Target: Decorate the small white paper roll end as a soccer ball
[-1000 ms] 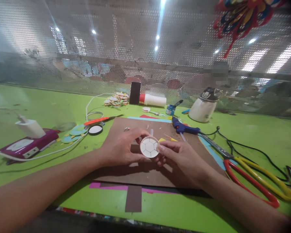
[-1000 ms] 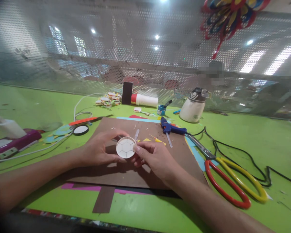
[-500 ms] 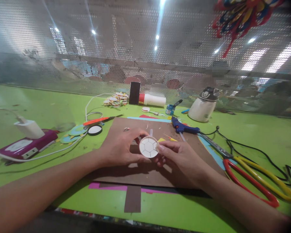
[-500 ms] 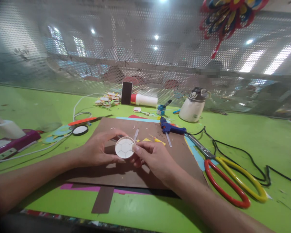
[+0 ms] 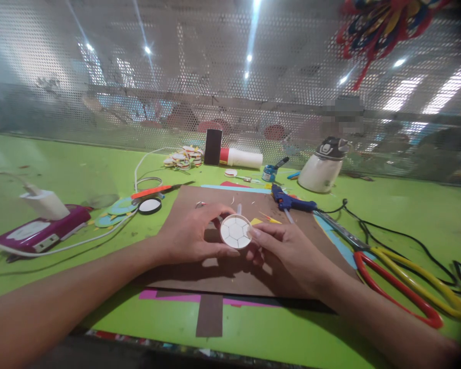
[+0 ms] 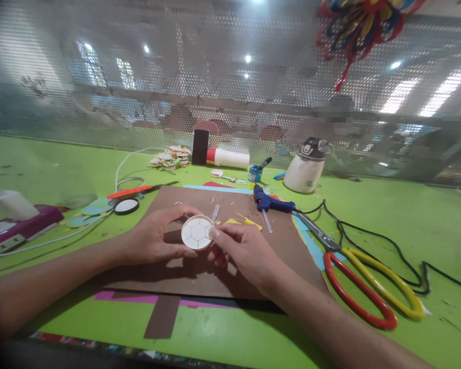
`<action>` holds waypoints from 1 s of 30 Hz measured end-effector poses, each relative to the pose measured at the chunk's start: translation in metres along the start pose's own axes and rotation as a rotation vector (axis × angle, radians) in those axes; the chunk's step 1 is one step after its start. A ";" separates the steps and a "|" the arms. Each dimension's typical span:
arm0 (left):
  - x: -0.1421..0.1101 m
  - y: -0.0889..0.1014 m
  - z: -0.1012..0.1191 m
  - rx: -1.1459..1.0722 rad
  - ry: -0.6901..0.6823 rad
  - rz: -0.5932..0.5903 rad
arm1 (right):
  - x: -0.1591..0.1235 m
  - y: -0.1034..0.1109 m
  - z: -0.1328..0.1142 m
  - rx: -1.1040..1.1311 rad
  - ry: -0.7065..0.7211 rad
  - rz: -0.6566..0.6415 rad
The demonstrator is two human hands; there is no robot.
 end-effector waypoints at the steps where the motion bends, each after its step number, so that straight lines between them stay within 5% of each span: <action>1: 0.000 0.000 0.000 -0.003 -0.005 -0.002 | 0.000 0.000 0.002 0.010 -0.007 0.006; 30: -0.001 0.001 0.003 0.021 -0.020 0.002 | -0.002 -0.001 0.002 0.027 0.005 -0.005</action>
Point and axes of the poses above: each hand's wrist, its own x-axis towards the middle knuckle, its own y-axis out of the back of the hand, z = x × y, the point moved 9 cm from there along x, towards the middle knuckle, and after that the axes turned 10 degrees about y, right-handed, at the moved point
